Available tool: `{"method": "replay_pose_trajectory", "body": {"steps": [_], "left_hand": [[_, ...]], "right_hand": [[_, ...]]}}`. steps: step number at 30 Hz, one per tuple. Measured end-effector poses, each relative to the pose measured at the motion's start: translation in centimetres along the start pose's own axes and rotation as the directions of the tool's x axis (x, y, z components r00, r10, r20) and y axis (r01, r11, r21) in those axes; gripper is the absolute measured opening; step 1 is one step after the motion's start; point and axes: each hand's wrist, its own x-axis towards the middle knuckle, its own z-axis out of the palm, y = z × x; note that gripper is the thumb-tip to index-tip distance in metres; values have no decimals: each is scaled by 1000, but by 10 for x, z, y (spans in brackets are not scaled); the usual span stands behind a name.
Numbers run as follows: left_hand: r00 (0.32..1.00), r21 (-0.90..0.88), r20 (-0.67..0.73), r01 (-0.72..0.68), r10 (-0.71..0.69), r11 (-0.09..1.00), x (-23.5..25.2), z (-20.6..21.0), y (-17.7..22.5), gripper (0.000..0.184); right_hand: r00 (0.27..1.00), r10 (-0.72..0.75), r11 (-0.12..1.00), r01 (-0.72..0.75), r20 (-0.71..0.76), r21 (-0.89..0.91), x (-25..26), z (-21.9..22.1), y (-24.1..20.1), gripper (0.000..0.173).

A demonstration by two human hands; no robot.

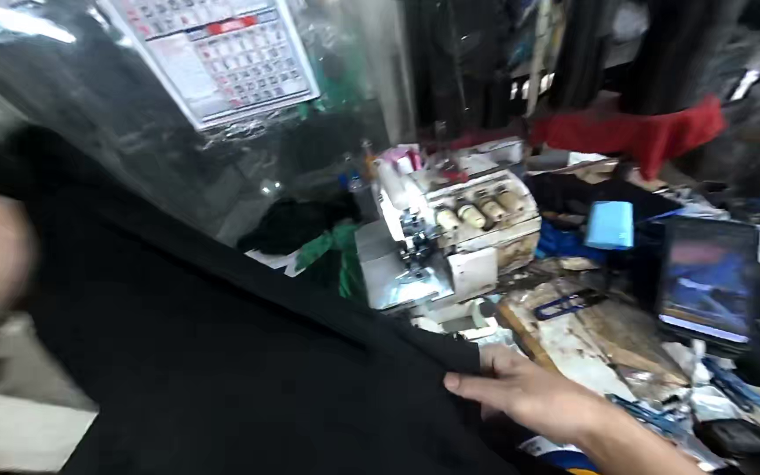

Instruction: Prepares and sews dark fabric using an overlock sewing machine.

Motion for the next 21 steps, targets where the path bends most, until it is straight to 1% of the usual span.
{"method": "replay_pose_trajectory", "body": {"steps": [1, 2, 4, 5, 6, 7, 8, 9, 10, 11, 12, 13, 14, 15, 16, 17, 18, 19, 21], "left_hand": [[999, -36, 24, 32, -31, 999, -16, 21, -3, 39], [996, -73, 74, 56, -50, 996, -30, 47, -10, 36], [971, -90, 232, 87, -64, 992, -60, 107, -44, 29], [941, -72, 330, 103, -73, 992, -75, 134, -63, 28], [901, -44, 424, 122, -92, 992, -88, 154, -77, 32], [877, -18, 471, 123, -100, 992, -100, 168, -83, 37], [889, -11, 450, 94, -78, 996, -111, 171, -76, 42], [916, -26, 400, 38, -24, 999, -120, 168, -61, 43], [937, -56, 346, -41, 58, 998, -128, 160, -38, 40], [937, -103, 313, -131, 157, 986, -138, 151, -13, 35], [915, -171, 306, -218, 262, 961, -151, 145, 14, 31], [870, -257, 330, -290, 366, 922, -165, 142, 39, 29], [797, -351, 396, -328, 457, 877, -180, 144, 59, 31], [708, -428, 459, -354, 537, 832, -194, 149, 73, 33], [640, -481, 483, -376, 597, 792, -203, 155, 82, 32], [615, -523, 474, -381, 631, 763, -208, 160, 86, 28], [619, -555, 454, -367, 641, 747, -208, 160, 87, 25], [640, -576, 442, -336, 629, 745, -204, 154, 86, 25], [699, -586, 446, -245, 559, 773, -194, 134, 83, 24]], "right_hand": [[998, 63, 996, -63, -7, 59, 3, 6, 21, 28], [995, 96, 990, -95, -4, 108, 5, 11, 40, 28], [992, 115, 982, -107, -47, 153, 8, 23, 67, 27], [990, 116, 984, -105, -73, 146, 8, 29, 75, 26], [989, 111, 987, -98, -96, 130, 8, 34, 79, 26], [989, 96, 992, -85, -111, 99, 6, 39, 80, 26], [991, 65, 997, -58, -118, 57, 5, 41, 79, 27], [992, 33, 999, -30, -124, 18, 4, 42, 79, 29], [990, 12, 1000, -14, -142, -17, 4, 43, 80, 31], [986, 0, 999, -8, -164, -47, 4, 45, 80, 31], [982, -15, 998, 2, -188, -67, 5, 48, 79, 31], [976, -45, 997, 29, -214, -78, 6, 53, 77, 30], [965, -81, 994, 62, -250, -85, 8, 58, 75, 29], [952, -126, 991, 105, -280, -88, 10, 63, 72, 28], [939, -169, 985, 148, -300, -90, 11, 65, 68, 27], [933, -195, 980, 173, -303, -99, 11, 66, 65, 26], [940, -195, 978, 166, -280, -124, 8, 66, 64, 26], [961, -153, 978, 114, -230, -176, 3, 65, 65, 31], [995, -24, 952, -7, -96, -307, -7, 63, 78, 40]]}}
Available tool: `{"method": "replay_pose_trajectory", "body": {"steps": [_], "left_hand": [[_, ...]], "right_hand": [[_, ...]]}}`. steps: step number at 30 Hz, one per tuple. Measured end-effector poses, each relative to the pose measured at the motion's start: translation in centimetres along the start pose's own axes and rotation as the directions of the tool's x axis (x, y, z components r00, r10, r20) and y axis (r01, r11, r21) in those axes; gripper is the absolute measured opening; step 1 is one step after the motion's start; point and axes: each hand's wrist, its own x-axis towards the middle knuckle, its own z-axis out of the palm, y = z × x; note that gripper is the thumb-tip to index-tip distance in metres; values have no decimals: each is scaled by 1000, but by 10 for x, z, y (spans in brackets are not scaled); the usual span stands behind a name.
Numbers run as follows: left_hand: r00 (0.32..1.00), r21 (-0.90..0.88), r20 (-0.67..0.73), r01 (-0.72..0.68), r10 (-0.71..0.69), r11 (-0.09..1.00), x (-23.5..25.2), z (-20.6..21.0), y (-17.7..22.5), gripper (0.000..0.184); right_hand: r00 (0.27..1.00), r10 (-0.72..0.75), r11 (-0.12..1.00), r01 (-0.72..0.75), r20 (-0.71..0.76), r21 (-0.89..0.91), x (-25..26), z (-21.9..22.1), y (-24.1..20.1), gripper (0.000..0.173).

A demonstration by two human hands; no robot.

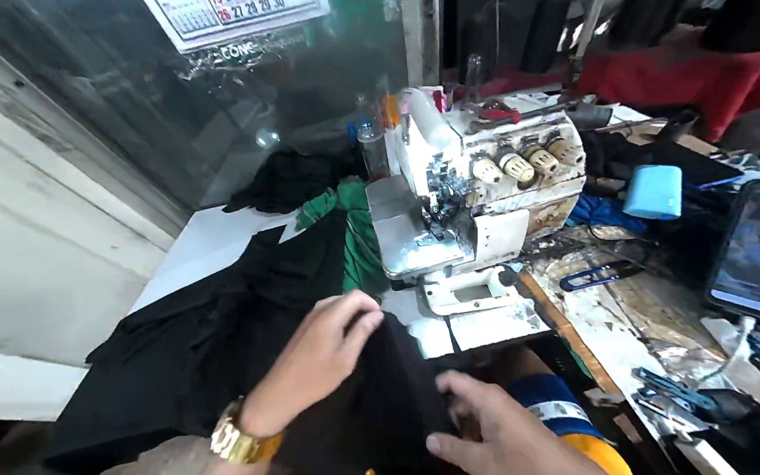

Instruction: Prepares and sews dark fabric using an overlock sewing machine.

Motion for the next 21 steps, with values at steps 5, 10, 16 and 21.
{"method": "replay_pose_trajectory", "body": {"steps": [5, 10, 16, 21], "left_hand": [[981, 83, -170, 105, -90, 991, -13, -36, 6, 21], [942, 126, -279, 229, -187, 965, -26, -92, -2, 25], [840, 275, -525, 322, -139, 906, 4, -142, -41, 36], [854, 238, -356, 476, -380, 847, 25, -63, -120, 36]], "right_hand": [[986, -36, 999, 37, 161, -3, -20, 3, 19, 23], [982, -146, 989, 149, 117, -19, -23, -20, -1, 19], [969, -81, 991, 104, -233, 86, -2, -38, -9, 20], [917, 100, 959, 15, -386, 284, 2, -29, 1, 18]]}}
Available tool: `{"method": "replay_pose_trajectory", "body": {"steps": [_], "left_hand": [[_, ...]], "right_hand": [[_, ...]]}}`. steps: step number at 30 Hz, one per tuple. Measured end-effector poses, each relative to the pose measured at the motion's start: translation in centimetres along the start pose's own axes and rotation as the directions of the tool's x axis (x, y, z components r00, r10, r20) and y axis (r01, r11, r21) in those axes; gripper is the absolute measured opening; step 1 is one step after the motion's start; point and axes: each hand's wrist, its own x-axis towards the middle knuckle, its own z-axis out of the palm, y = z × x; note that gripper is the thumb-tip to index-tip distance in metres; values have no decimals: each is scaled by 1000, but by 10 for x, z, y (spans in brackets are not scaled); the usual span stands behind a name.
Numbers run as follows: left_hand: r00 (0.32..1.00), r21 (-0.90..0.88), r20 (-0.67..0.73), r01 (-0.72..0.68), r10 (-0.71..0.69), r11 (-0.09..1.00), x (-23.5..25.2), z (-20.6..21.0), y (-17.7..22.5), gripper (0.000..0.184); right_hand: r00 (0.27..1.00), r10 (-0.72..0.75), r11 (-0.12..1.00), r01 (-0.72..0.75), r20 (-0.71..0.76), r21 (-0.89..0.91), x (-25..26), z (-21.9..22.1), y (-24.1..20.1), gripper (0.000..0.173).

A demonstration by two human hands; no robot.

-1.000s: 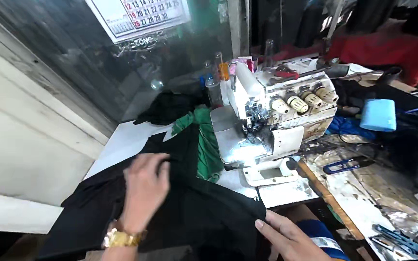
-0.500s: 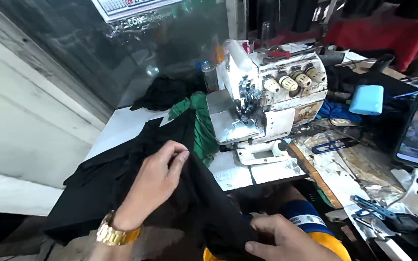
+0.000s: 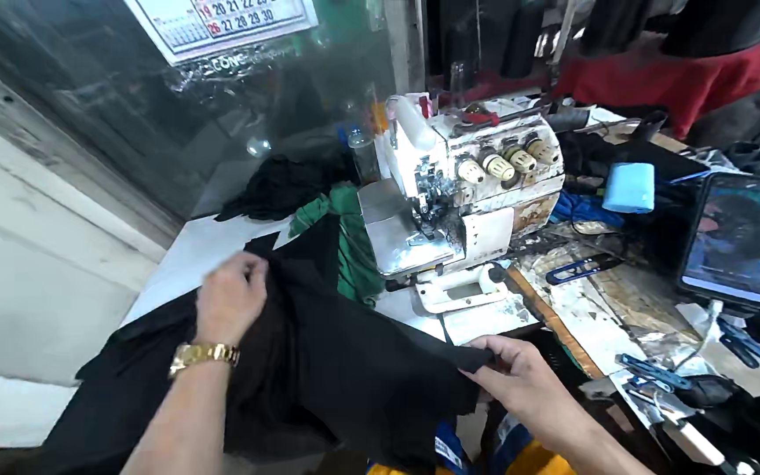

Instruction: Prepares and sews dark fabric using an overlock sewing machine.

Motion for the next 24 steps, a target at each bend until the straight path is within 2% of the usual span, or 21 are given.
{"method": "replay_pose_trajectory", "body": {"steps": [2, 5, 8, 10, 13, 16, 19, 21, 24], "left_hand": [[997, 80, 63, 41, -46, 996, -5, 34, -10, 33], [997, 114, 76, 15, -23, 993, -8, 32, -1, 28], [984, 63, 8, -180, 180, 982, -35, 7, 39, 30], [945, -68, -19, -328, 327, 942, -71, 1, 81, 29], [866, -388, 95, -422, 491, 820, -134, 23, 138, 23], [781, -409, 120, -524, 613, 747, -161, 55, 164, 24], [818, -474, 43, -489, 574, 732, -155, 52, 159, 21], [856, -463, -4, -460, 517, 757, -150, 33, 146, 20], [910, -405, 19, -371, 413, 836, -155, 9, 114, 21]], "right_hand": [[998, 65, 997, -65, -17, 37, -3, -2, 0, 17], [990, 141, 981, -142, 22, 130, -4, -5, -2, 18], [983, 170, 960, -180, 64, 215, -1, -4, -4, 22], [979, 180, 947, -199, 97, 251, -1, -4, -3, 23], [970, 186, 926, -225, 154, 302, -2, -5, -4, 25], [968, 192, 904, -238, 159, 355, -4, -5, -4, 33], [975, 189, 928, -216, 115, 305, -3, -9, -6, 43], [986, 153, 972, -163, 68, 167, -2, -11, -4, 42], [999, 48, 998, -47, 8, -38, -1, -12, 0, 36]]}}
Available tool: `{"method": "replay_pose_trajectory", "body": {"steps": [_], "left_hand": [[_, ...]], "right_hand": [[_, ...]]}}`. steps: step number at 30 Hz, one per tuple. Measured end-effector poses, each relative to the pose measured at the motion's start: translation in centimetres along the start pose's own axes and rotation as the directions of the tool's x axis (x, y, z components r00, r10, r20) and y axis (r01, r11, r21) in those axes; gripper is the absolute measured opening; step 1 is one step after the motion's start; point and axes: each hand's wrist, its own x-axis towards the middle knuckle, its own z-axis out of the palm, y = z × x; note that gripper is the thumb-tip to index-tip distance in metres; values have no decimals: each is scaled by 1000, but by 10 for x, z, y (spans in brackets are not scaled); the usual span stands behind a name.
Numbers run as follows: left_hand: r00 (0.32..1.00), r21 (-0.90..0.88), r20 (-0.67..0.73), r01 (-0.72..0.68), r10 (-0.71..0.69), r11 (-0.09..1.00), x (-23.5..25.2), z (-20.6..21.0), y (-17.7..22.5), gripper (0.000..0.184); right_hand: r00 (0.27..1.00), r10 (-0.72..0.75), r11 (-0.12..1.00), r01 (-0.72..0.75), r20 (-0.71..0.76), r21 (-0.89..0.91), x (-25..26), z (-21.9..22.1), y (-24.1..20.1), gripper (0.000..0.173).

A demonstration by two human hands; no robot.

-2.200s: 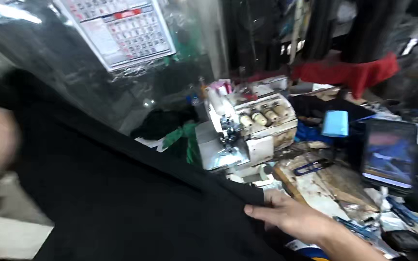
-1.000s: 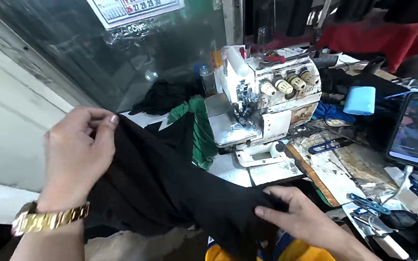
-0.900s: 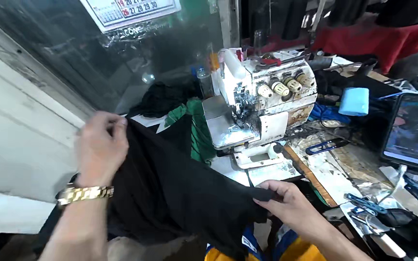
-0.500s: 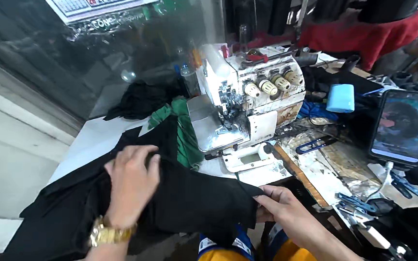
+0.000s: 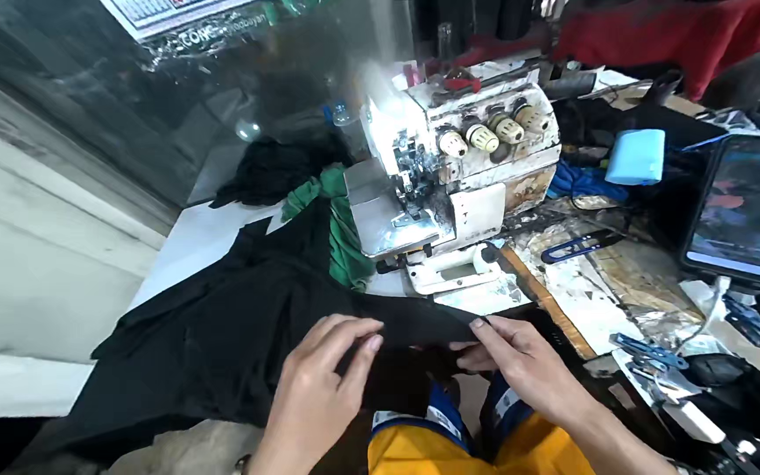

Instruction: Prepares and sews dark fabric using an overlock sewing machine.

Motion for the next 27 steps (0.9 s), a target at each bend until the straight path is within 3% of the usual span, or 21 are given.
{"method": "replay_pose_trajectory", "body": {"steps": [4, 8, 11, 13, 15, 17, 19, 21, 25, 27], "left_hand": [[970, -150, 73, 240, -232, 959, -53, -6, -3, 20], [873, -373, 74, 473, -483, 798, -86, 41, 5, 22], [802, -562, 34, 508, -596, 653, -78, 90, 8, 34], [773, -643, -20, 476, -635, 600, -71, 117, 6, 29], [763, -642, -108, 436, -638, 630, -69, 129, 4, 16], [799, -499, -178, 430, -575, 752, -77, 126, 2, 14], [849, -327, -177, 425, -497, 844, -87, 110, 5, 15], [871, -238, -112, 444, -479, 864, -90, 85, 17, 16], [908, -369, 50, 404, -416, 837, -72, 40, 49, 34], [949, -441, 130, 315, -287, 841, -59, 26, 57, 25]], "right_hand": [[996, -63, 997, 60, -65, -49, -2, -2, 0, 21], [997, -43, 999, 43, -56, -1, -2, -3, -4, 18], [998, 2, 999, 1, -59, 52, -1, -2, -7, 17], [998, 19, 996, -15, -54, 83, 0, -2, -7, 18], [998, 21, 996, -16, -52, 91, 1, -1, -9, 24], [998, 6, 996, -1, -57, 84, 2, -2, -10, 30], [998, -19, 998, 23, -62, 63, 2, -2, -8, 30], [997, -39, 999, 41, -71, 35, 2, -2, -6, 25], [998, -17, 999, 19, -68, 39, -2, -2, -9, 18], [999, 6, 998, -2, -53, 64, -3, -3, -10, 17]]}}
